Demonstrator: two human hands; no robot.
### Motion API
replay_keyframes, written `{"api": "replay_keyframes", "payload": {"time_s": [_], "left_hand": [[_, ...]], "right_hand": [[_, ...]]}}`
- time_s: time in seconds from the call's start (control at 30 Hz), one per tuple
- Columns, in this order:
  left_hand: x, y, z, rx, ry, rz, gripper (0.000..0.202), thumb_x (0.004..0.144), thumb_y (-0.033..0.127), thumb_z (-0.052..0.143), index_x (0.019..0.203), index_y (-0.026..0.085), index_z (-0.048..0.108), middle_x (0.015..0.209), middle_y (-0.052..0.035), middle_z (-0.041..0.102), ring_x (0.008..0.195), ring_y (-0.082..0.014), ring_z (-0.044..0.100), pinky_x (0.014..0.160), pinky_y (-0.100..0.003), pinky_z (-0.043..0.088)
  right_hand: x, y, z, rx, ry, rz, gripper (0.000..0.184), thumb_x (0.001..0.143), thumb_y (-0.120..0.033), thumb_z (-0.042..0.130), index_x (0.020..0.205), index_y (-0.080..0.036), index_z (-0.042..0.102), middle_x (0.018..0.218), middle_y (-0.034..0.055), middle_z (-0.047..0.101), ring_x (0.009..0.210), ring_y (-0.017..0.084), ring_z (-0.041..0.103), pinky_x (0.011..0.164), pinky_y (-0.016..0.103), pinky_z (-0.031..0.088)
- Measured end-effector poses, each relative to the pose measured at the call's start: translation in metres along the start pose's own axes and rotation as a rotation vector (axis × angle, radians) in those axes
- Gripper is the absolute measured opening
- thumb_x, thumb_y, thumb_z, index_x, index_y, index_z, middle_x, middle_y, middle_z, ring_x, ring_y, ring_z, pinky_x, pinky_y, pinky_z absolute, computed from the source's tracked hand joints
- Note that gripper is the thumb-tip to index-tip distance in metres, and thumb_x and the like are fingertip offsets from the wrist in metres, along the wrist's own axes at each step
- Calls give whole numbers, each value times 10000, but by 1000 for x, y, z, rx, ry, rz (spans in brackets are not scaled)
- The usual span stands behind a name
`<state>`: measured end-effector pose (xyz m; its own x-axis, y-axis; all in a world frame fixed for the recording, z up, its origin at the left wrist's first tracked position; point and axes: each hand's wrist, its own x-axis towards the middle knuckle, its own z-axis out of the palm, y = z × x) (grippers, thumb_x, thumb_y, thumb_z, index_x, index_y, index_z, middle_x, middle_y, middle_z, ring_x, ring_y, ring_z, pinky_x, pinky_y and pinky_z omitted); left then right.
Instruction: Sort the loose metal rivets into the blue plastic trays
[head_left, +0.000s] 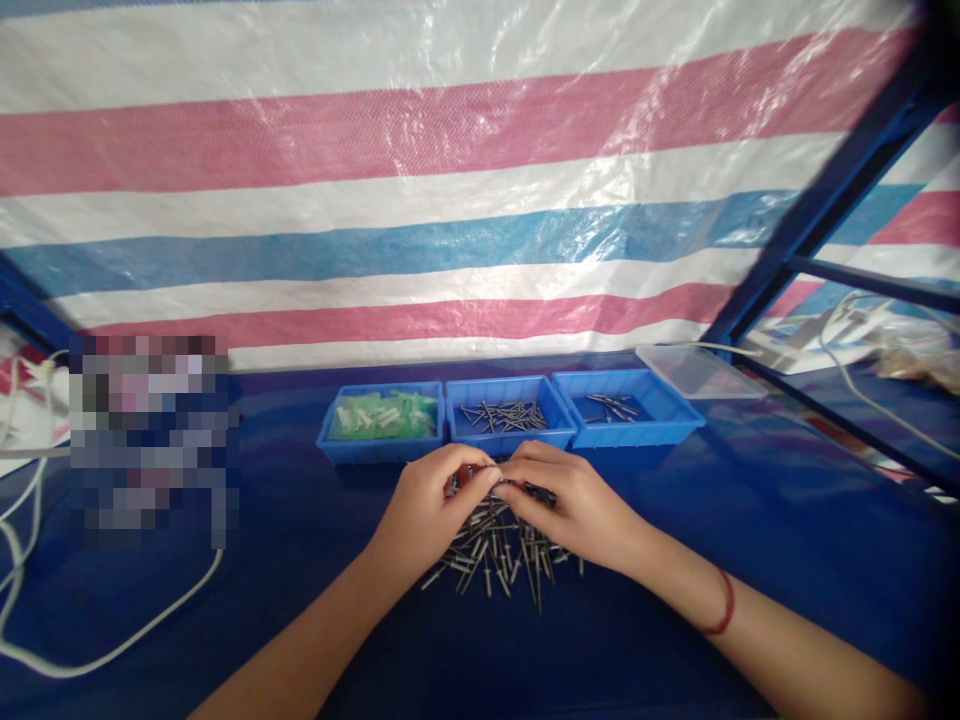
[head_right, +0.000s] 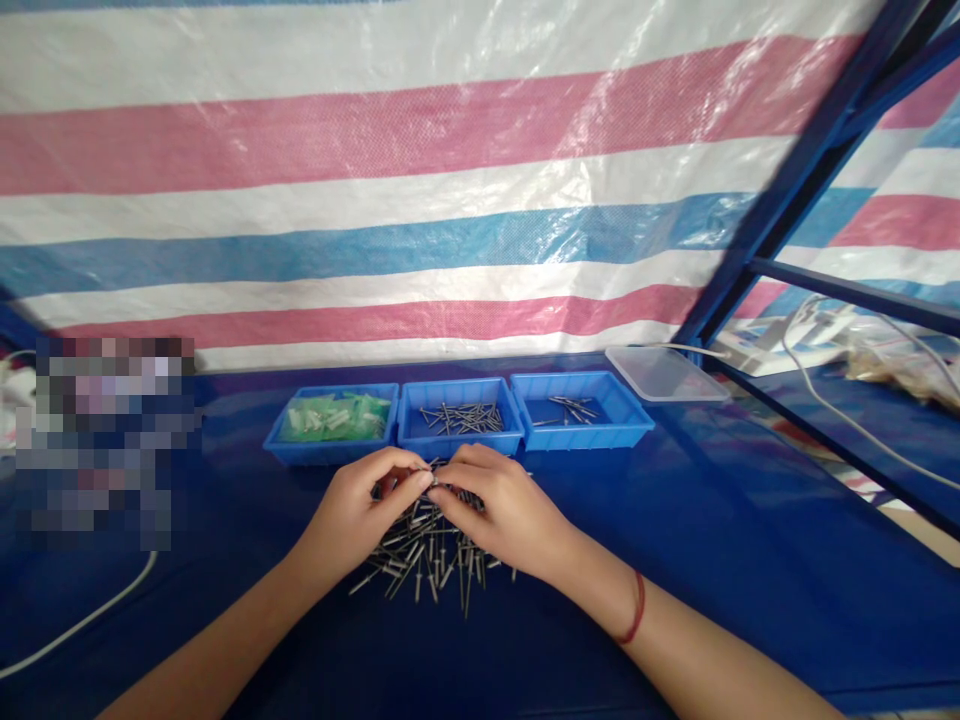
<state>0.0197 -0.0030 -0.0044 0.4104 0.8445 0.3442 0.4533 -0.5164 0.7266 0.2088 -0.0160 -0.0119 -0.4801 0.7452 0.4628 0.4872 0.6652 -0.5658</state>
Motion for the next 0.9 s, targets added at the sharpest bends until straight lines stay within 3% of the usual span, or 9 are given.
{"api": "replay_keyframes", "payload": {"time_s": [0.17, 0.47, 0.63, 0.77, 0.9], "left_hand": [[0, -1, 0, -33, -15, -28, 122, 885, 264, 556, 869, 185, 648, 716, 23, 605, 626, -105, 503, 590, -207, 379], [1, -2, 0, -23, -17, 13, 100, 891, 240, 549, 883, 189, 635, 747, 17, 602, 653, -108, 519, 607, -211, 387], [2, -2, -2, 30, -33, 77, 95, 916, 219, 512, 912, 191, 602, 864, -7, 613, 743, -119, 553, 693, -225, 420], [1, -2, -3, 104, -91, 137, 113, 938, 218, 473, 938, 195, 584, 911, -22, 607, 832, -140, 574, 773, -253, 438], [1, 0, -12, 287, -91, 194, 207, 925, 241, 503, 1126, 206, 538, 1018, -47, 607, 967, -193, 561, 872, -340, 421]], "right_hand": [[1, -2, -1, 42, 20, 29, 166, 893, -178, 493, 793, -169, 625, 760, 36, 592, 724, 146, 534, 668, 294, 420], [1, 0, 0, 64, 106, 58, 115, 859, -160, 535, 785, -174, 621, 704, 5, 559, 673, 123, 523, 630, 268, 410], [1, 0, -2, 21, 215, 58, 81, 832, -169, 570, 768, -174, 619, 657, -8, 511, 618, 118, 488, 568, 257, 390], [1, -3, -7, 11, 207, -22, 115, 866, -200, 543, 773, -172, 605, 698, 13, 565, 664, 128, 520, 621, 268, 421], [1, 5, -27, -110, 306, 47, 171, 879, -229, 509, 737, -175, 588, 702, 22, 581, 675, 142, 537, 643, 276, 427]]}}
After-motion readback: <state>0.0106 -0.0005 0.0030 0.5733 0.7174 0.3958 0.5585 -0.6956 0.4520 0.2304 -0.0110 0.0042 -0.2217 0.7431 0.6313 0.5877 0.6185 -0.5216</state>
